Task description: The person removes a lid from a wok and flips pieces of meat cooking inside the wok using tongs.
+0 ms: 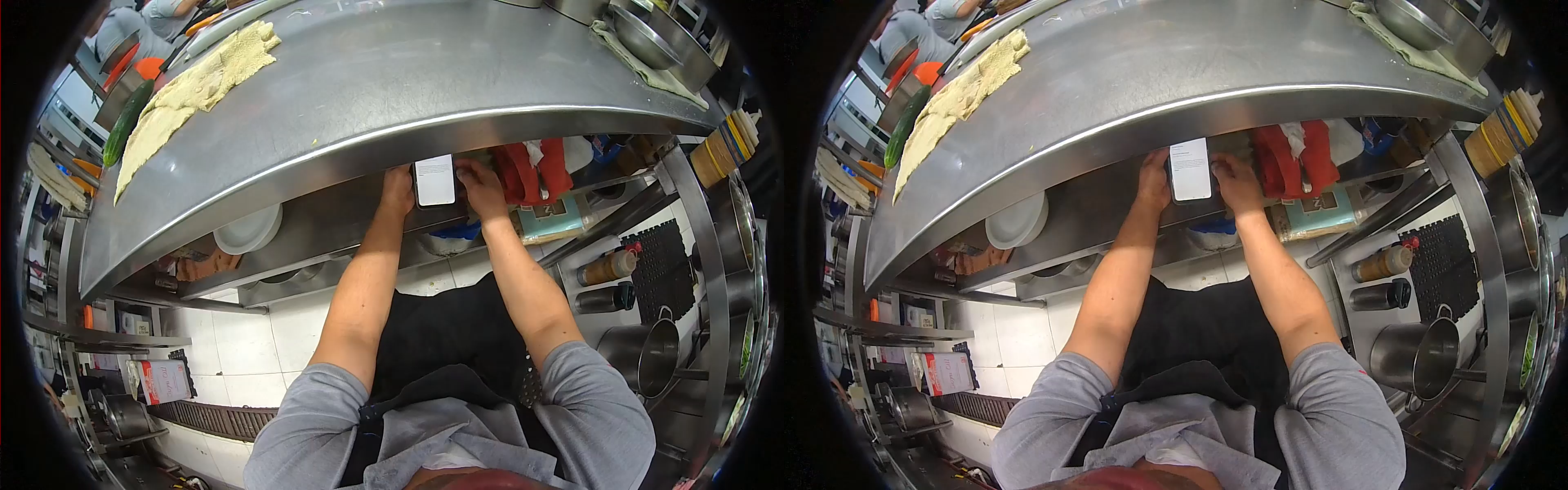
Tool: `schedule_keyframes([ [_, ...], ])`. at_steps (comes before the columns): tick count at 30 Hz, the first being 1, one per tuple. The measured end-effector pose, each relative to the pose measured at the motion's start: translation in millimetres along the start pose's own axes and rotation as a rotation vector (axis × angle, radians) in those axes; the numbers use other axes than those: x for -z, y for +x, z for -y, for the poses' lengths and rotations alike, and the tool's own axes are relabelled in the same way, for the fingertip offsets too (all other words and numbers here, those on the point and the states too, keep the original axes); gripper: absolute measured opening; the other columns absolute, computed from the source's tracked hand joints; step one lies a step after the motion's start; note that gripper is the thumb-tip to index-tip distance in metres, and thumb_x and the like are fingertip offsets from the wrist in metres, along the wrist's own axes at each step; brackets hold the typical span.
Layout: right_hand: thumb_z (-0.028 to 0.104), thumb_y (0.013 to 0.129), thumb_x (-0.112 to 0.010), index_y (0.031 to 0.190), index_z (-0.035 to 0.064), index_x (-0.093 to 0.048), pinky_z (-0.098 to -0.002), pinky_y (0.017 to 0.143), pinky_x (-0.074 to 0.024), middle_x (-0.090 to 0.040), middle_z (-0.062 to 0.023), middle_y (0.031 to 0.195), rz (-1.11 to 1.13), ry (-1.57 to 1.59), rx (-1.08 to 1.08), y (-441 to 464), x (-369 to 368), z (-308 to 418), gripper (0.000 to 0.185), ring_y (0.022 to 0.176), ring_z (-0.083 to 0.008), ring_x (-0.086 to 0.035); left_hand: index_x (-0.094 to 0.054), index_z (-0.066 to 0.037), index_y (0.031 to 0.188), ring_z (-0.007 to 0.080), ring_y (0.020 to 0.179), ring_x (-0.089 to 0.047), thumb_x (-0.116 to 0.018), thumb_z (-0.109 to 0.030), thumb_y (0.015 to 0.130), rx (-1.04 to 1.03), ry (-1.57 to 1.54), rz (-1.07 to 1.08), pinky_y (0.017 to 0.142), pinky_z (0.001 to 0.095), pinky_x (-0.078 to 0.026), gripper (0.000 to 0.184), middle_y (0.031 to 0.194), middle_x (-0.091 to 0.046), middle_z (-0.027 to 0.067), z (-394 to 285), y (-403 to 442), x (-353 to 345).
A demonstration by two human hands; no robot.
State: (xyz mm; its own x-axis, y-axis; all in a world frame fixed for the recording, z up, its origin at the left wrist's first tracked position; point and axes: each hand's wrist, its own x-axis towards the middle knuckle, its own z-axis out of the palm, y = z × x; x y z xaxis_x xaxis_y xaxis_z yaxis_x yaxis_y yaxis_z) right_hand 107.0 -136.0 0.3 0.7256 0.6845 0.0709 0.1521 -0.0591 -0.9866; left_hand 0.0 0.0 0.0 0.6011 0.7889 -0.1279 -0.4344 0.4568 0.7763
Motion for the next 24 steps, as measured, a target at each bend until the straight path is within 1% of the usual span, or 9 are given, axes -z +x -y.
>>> schedule_keyframes([
  [9,0.02,0.085,-0.068,0.109,0.0031,-0.066,-0.0294,0.074,-0.0477,-0.066,-0.0055,0.09,-0.161,-0.05,0.188,-20,-14,14,0.03,0.08,-0.0143,-0.059,-0.057,-0.001,0.115,0.0242,0.106,-0.06,-0.05,-0.015,0.096,0.009,-0.035,0.043,0.091,0.0379,-0.05,0.025,0.112,-0.062,0.0119,6,3,9],
  [11,0.021,0.082,-0.073,0.105,-0.0005,-0.066,-0.0296,0.078,-0.0469,-0.066,-0.007,0.091,-0.047,-0.373,0.06,-24,-6,7,0.032,0.082,-0.0158,-0.059,-0.057,0.0,0.118,0.0242,0.11,-0.058,-0.05,-0.02,0.097,-0.087,0.244,0.187,0.095,0.0382,-0.047,0.03,0.117,-0.061,0.0115,14,6,21],
  [12,0.02,0.083,-0.073,0.1,-0.0034,-0.065,-0.0285,0.079,-0.0469,-0.067,-0.009,0.091,-0.141,-0.03,0.022,-36,-2,18,0.03,0.085,-0.0158,-0.06,-0.057,0.0,0.119,0.0242,0.112,-0.057,-0.05,-0.022,0.098,-0.122,0.336,0.247,0.096,0.0383,-0.046,0.031,0.119,-0.061,0.0114,15,7,23],
  [15,0.021,0.086,-0.07,0.101,-0.0025,-0.065,-0.0289,0.073,-0.0474,-0.067,-0.0141,0.092,-0.396,0.231,0.173,-36,69,38,0.028,0.085,-0.0157,-0.062,-0.057,-0.004,0.124,0.0271,0.118,-0.054,-0.051,-0.031,0.098,-0.268,0.78,0.309,0.099,0.0391,-0.043,0.037,0.125,-0.06,0.0112,2,-10,24],
  [16,0.018,0.086,-0.069,0.1,-0.0024,-0.065,-0.028,0.073,-0.047,-0.067,-0.0151,0.091,-0.466,0.155,0.198,-33,99,49,0.025,0.085,-0.0152,-0.062,-0.057,-0.006,0.125,0.0299,0.118,-0.054,-0.051,-0.033,0.098,-0.193,0.879,0.23,0.099,0.0405,-0.043,0.039,0.125,-0.061,0.013,-24,-27,16],
  [18,0.013,0.085,-0.067,0.1,-0.0017,-0.066,-0.0292,0.074,-0.0476,-0.068,-0.0166,0.091,-0.62,-0.109,0.345,-6,157,57,0.022,0.085,-0.018,-0.063,-0.056,-0.009,0.128,0.0345,0.115,-0.055,-0.051,-0.036,0.097,-0.407,1.435,0.282,0.098,0.043,-0.042,0.042,0.12,-0.062,0.0163,-43,-36,33],
  [20,0.011,0.083,-0.066,0.1,-0.0012,-0.067,-0.0314,0.075,-0.0488,-0.068,-0.0171,0.092,-0.712,-0.32,0.454,25,191,48,0.021,0.085,-0.0213,-0.065,-0.056,-0.008,0.128,0.0362,0.109,-0.057,-0.051,-0.036,0.096,-0.603,1.581,0.361,0.094,0.0445,-0.043,0.042,0.117,-0.062,0.0186,-45,-46,57],
  [22,0.013,0.082,-0.061,0.101,0.0004,-0.068,-0.0375,0.081,-0.0507,-0.069,-0.0161,0.097,-0.604,-0.997,0.493,49,214,38,0.023,0.091,-0.0312,-0.066,-0.057,-0.009,0.127,0.0346,0.107,-0.059,-0.052,-0.033,0.095,-0.647,1.908,0.402,0.09,0.045,-0.045,0.041,0.115,-0.063,0.0179,-52,-63,67],
  [24,0.014,0.083,-0.058,0.103,0.002,-0.068,-0.0407,0.083,-0.0503,-0.068,-0.0159,0.103,-0.488,-1.132,0.544,59,221,29,0.025,0.097,-0.035,-0.063,-0.058,-0.008,0.124,0.0386,0.096,-0.063,-0.053,-0.033,0.094,-0.668,1.869,0.492,0.083,0.0496,-0.047,0.04,0.104,-0.066,0.0201,-57,-65,73],
])
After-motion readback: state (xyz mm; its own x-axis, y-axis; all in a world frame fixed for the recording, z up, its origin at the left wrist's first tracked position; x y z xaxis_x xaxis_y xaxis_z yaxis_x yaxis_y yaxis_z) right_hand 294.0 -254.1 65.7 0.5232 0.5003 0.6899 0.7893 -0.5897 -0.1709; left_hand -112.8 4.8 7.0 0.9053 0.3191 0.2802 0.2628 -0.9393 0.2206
